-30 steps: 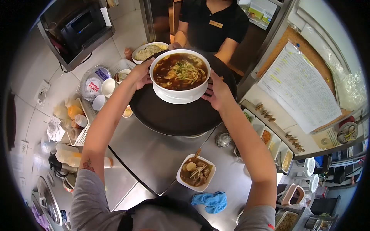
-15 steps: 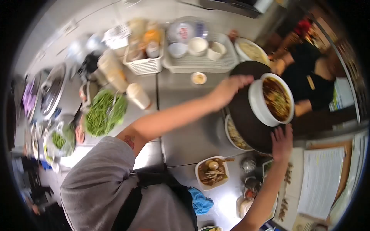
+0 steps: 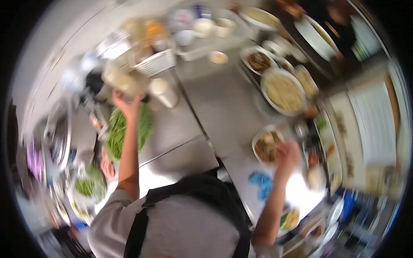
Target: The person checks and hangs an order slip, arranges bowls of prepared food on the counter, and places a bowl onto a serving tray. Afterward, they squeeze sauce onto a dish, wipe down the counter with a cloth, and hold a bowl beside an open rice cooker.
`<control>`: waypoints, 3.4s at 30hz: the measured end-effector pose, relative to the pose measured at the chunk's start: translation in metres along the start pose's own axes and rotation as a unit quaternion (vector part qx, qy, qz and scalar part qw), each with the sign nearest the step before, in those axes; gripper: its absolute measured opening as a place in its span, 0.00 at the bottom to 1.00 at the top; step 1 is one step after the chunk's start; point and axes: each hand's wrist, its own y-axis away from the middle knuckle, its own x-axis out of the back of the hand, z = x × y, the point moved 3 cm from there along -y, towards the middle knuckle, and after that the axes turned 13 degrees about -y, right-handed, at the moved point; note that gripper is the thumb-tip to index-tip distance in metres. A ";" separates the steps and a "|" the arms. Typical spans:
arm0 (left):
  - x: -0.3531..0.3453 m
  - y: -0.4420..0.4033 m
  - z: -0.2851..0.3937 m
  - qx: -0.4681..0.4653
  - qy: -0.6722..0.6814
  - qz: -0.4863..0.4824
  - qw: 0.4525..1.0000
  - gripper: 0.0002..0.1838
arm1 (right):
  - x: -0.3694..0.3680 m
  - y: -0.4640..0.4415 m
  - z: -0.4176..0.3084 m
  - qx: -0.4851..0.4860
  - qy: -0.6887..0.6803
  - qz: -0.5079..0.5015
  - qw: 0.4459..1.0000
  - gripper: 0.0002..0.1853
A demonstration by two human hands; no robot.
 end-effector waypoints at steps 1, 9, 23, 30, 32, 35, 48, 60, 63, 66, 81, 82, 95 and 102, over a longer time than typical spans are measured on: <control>-0.019 -0.004 -0.025 -0.010 0.016 -0.051 0.999 0.55 | -0.029 0.014 0.004 -0.005 0.042 -0.042 0.998 0.09; -0.006 -0.019 -0.033 -0.007 0.251 -0.068 0.966 0.36 | -0.140 0.128 -0.018 -0.083 0.034 -0.220 0.971 0.18; 0.186 0.186 0.309 -0.288 0.497 -0.513 0.638 0.44 | -0.036 0.233 -0.051 0.205 0.267 0.112 0.935 0.45; 0.164 0.221 0.302 -0.322 0.403 -0.625 0.585 0.29 | 0.155 0.279 -0.151 0.102 0.556 0.342 0.751 0.37; 0.152 0.234 0.282 -0.328 0.375 -0.660 0.562 0.24 | 0.206 0.293 -0.160 0.055 0.660 0.359 0.658 0.33; 0.140 0.247 0.254 -0.339 0.346 -0.688 0.540 0.18 | 0.261 0.312 -0.157 -0.064 0.767 0.338 0.542 0.32; 0.137 0.232 0.265 -0.325 0.342 -0.655 0.590 0.13 | 0.316 0.300 -0.138 -0.005 0.822 0.309 0.478 0.24; 0.134 0.227 0.261 -0.291 0.354 -0.683 0.569 0.14 | 0.241 0.292 -0.098 0.078 0.493 0.425 0.755 0.35; 0.134 0.235 0.270 -0.233 0.376 -0.721 0.533 0.21 | 0.172 0.268 -0.066 0.123 0.436 0.374 0.809 0.33; 0.141 0.232 0.289 -0.205 0.419 -0.677 0.569 0.31 | 0.067 0.234 -0.020 0.118 0.275 0.279 0.913 0.33; 0.099 0.067 0.064 0.106 0.271 -0.363 0.885 0.32 | 0.098 0.084 0.100 -0.263 0.010 0.200 0.944 0.26; 0.088 0.055 0.043 0.089 0.255 -0.322 0.907 0.31 | 0.097 0.075 0.107 -0.245 0.004 0.180 0.953 0.24; -0.049 -0.042 -0.022 0.045 0.113 -0.256 0.959 0.34 | -0.054 0.016 0.195 -0.184 -0.063 0.201 0.960 0.15; -0.007 -0.045 0.011 -0.028 0.080 -0.127 0.988 0.33 | -0.085 -0.014 0.203 -0.250 -0.104 0.222 0.937 0.25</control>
